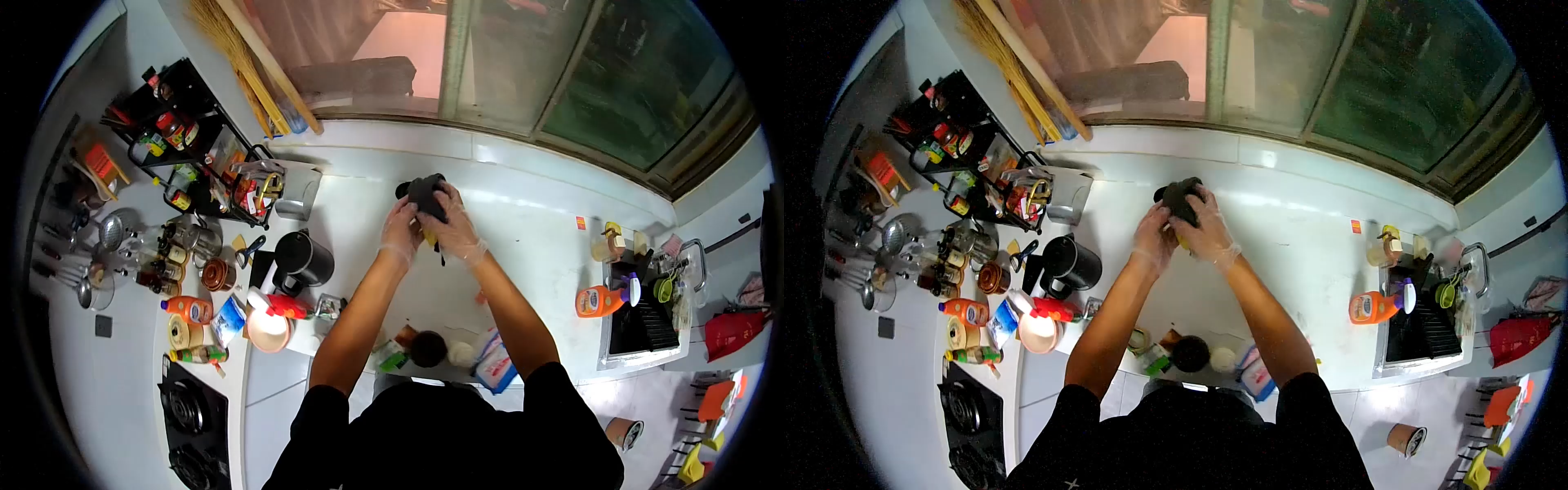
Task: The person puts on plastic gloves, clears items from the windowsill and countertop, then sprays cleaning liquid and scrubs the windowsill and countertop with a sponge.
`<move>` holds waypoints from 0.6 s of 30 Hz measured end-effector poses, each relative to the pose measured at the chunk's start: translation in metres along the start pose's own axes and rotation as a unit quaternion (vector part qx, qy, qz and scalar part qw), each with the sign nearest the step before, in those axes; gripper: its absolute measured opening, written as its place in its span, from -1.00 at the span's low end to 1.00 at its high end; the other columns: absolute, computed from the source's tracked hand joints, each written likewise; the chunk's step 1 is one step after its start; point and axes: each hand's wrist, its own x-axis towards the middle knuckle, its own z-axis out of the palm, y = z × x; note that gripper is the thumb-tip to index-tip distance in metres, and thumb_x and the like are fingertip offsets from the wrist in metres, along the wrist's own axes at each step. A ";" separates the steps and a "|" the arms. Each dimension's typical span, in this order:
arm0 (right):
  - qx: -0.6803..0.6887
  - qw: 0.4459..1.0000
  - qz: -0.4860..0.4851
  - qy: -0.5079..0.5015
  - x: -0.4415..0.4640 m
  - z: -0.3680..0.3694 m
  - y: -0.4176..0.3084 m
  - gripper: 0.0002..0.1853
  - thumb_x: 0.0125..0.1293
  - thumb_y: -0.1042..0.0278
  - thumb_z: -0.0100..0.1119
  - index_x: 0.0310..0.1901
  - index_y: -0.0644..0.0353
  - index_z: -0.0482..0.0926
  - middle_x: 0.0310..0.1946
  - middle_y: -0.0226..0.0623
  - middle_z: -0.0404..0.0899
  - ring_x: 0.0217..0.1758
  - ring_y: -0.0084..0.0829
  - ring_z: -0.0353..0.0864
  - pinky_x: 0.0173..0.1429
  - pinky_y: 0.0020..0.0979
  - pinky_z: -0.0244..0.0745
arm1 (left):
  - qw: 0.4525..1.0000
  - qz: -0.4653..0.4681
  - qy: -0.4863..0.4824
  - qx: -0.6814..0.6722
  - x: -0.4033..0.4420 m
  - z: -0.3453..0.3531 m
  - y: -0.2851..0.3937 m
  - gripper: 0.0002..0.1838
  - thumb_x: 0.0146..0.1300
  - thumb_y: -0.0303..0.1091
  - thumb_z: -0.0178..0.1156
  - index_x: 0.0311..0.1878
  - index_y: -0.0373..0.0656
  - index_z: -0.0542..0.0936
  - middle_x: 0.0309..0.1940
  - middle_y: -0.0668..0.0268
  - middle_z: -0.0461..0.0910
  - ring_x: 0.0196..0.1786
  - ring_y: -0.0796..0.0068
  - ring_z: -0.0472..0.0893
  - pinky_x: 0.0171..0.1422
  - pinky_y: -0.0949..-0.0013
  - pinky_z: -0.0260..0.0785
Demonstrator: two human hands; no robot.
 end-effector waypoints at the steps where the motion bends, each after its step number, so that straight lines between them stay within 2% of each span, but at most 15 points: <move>1: 0.104 0.992 0.069 -0.031 0.011 0.010 0.004 -0.62 0.26 0.38 0.24 0.07 0.36 0.51 -0.10 -0.10 0.59 0.06 -0.22 0.54 0.15 -0.26 0.46 | 1.000 -0.002 0.004 -0.013 0.015 -0.005 0.011 -0.63 0.41 -0.35 0.05 0.27 -0.04 0.41 -0.10 0.37 0.57 -0.22 0.44 0.59 -0.11 0.32 0.56; 3: 0.304 0.926 0.205 -0.088 0.031 0.023 0.012 -0.66 0.24 0.47 0.23 0.05 0.34 0.51 -0.18 -0.25 0.60 -0.07 -0.40 0.57 0.04 -0.37 0.51 | 0.995 -0.031 -0.003 0.090 0.052 -0.026 0.022 -0.64 0.39 -0.34 0.08 0.23 -0.09 0.44 -0.10 0.30 0.60 -0.18 0.36 0.64 -0.05 0.27 0.56; 4: 0.321 0.911 0.254 -0.042 0.038 0.034 0.015 -0.69 0.21 0.60 0.18 0.01 0.30 0.51 -0.27 -0.39 0.56 -0.26 -0.56 0.51 -0.15 -0.49 0.50 | 0.988 -0.045 -0.018 0.143 0.065 -0.035 0.028 -0.65 0.39 -0.34 0.09 0.22 -0.10 0.44 -0.10 0.28 0.60 -0.16 0.36 0.64 -0.04 0.28 0.56; 5: 0.366 0.887 0.282 -0.021 0.039 0.043 0.026 -0.73 0.20 0.60 0.20 -0.04 0.26 0.52 -0.30 -0.38 0.57 -0.32 -0.56 0.51 -0.21 -0.48 0.49 | 0.978 -0.058 -0.035 0.196 0.078 -0.043 0.033 -0.65 0.39 -0.34 0.09 0.21 -0.12 0.45 -0.09 0.26 0.61 -0.15 0.35 0.65 -0.03 0.29 0.56; 6: 0.317 0.913 0.258 0.003 0.041 0.054 0.041 -0.72 0.19 0.60 0.20 -0.05 0.26 0.50 -0.32 -0.39 0.56 -0.35 -0.56 0.51 -0.24 -0.48 0.49 | 0.969 -0.063 -0.038 0.238 0.092 -0.051 0.037 -0.59 0.33 -0.32 0.16 0.23 -0.15 0.46 -0.08 0.22 0.64 -0.15 0.29 0.67 -0.01 0.27 0.56; 7: 0.267 0.935 0.232 0.027 0.046 0.062 0.049 -0.72 0.18 0.59 0.21 -0.06 0.25 0.48 -0.35 -0.39 0.55 -0.38 -0.56 0.50 -0.28 -0.47 0.48 | 0.927 -0.006 -0.048 0.373 0.108 -0.069 0.037 -0.59 0.32 -0.26 0.18 0.21 -0.12 0.49 -0.05 0.21 0.64 -0.11 0.25 0.67 0.02 0.23 0.55; 9: 0.206 0.944 0.244 0.084 0.062 0.075 0.061 -0.70 0.19 0.53 0.25 -0.04 0.24 0.46 -0.32 -0.30 0.57 -0.33 -0.44 0.55 -0.21 -0.40 0.51 | 0.778 0.115 -0.067 0.614 0.144 -0.103 0.039 -0.59 0.29 -0.14 0.21 0.16 -0.06 0.57 0.00 0.18 0.64 -0.02 0.18 0.67 0.08 0.15 0.53; 10: 0.176 0.946 0.247 0.112 0.074 0.082 0.062 -0.68 0.19 0.50 0.27 -0.03 0.24 0.45 -0.30 -0.25 0.58 -0.31 -0.38 0.57 -0.18 -0.36 0.52 | 0.699 0.069 -0.063 0.709 0.144 -0.102 0.049 -0.56 0.27 -0.10 0.22 0.18 -0.03 0.56 0.03 0.17 0.64 0.03 0.13 0.66 0.13 0.10 0.49; 12: 0.020 0.978 0.159 0.136 0.104 0.103 0.056 -0.65 0.20 0.41 0.31 -0.01 0.23 0.45 -0.22 -0.11 0.57 -0.18 -0.21 0.59 -0.06 -0.25 0.52 | 0.504 -0.025 -0.052 0.862 0.128 -0.105 0.055 -0.50 0.24 -0.01 0.23 0.22 0.04 0.56 0.09 0.15 0.63 0.11 0.03 0.62 0.24 0.00 0.42; 13: -0.058 0.981 0.111 0.146 0.120 0.117 0.054 -0.62 0.20 0.37 0.33 0.00 0.23 0.44 -0.17 -0.04 0.57 -0.12 -0.13 0.59 -0.01 -0.20 0.52 | 0.451 0.011 -0.033 0.892 0.133 -0.127 0.038 -0.50 0.26 -0.02 0.21 0.24 0.05 0.55 0.17 0.18 0.59 0.20 0.04 0.56 0.28 -0.05 0.37; 14: -0.058 0.986 0.059 0.144 0.133 0.135 0.056 -0.58 0.17 0.29 0.37 0.01 0.20 0.45 -0.01 0.07 0.50 0.06 0.07 0.51 0.12 -0.12 0.46 | 0.396 0.047 -0.014 0.917 0.143 -0.150 0.017 -0.50 0.28 -0.02 0.19 0.26 0.06 0.53 0.24 0.20 0.54 0.29 0.05 0.50 0.33 -0.09 0.32; 18: -0.132 0.988 -0.059 0.059 0.181 0.189 0.022 -0.58 0.12 0.40 0.33 0.04 0.16 0.48 0.10 0.11 0.45 0.14 0.11 0.49 0.21 -0.04 0.46 | 0.308 -0.094 -0.078 0.943 0.169 -0.170 -0.015 -0.53 0.41 -0.13 0.04 0.35 0.03 0.47 0.39 0.25 0.39 0.42 0.05 0.36 0.36 -0.22 0.24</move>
